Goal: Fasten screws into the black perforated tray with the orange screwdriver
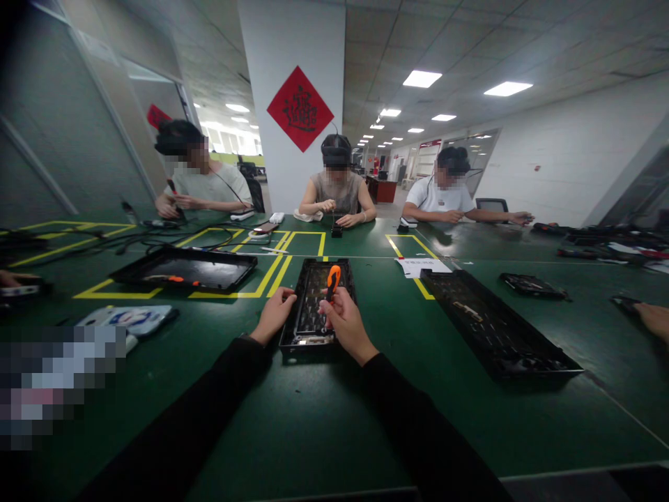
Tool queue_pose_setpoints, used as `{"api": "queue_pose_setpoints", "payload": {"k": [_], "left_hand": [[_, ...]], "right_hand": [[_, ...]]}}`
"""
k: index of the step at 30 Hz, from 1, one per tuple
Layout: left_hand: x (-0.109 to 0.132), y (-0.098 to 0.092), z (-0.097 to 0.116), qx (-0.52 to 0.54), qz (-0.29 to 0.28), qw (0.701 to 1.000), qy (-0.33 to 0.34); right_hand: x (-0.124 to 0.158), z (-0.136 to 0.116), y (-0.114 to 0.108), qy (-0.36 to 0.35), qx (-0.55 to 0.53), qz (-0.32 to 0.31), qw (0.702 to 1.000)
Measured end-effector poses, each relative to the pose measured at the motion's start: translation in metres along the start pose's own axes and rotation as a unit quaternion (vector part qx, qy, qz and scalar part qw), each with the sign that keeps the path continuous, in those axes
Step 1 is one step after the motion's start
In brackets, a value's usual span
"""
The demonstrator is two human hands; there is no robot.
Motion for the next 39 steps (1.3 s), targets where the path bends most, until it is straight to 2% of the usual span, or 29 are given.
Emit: {"api": "queue_pose_setpoints", "payload": {"k": [7,25,39], "left_hand": [[0.0011,-0.0012,0.0008,-0.001,0.0,1.0,0.003],[-0.0002,0.0002,0.0,-0.004,0.0,1.0,-0.001],[0.0001,-0.0003,0.0006,0.001,-0.003,1.0,-0.007]], "right_hand": [[0.0002,0.0012,-0.0007,0.008,-0.007,0.013,1.0],[0.0024,0.0006,-0.002,-0.024,0.009,0.054,0.998],[0.0026,0.0009,-0.0023,-0.021,0.014,0.057,0.998]]}}
Point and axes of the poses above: each hand's wrist, its own x-axis away from the middle knuckle, its own y-axis out of the palm, z = x × y, the point moved 2 cm from there along -x, towards the middle knuckle, and after that the axes turned 6 degrees about -x, right-handed, at the moved point
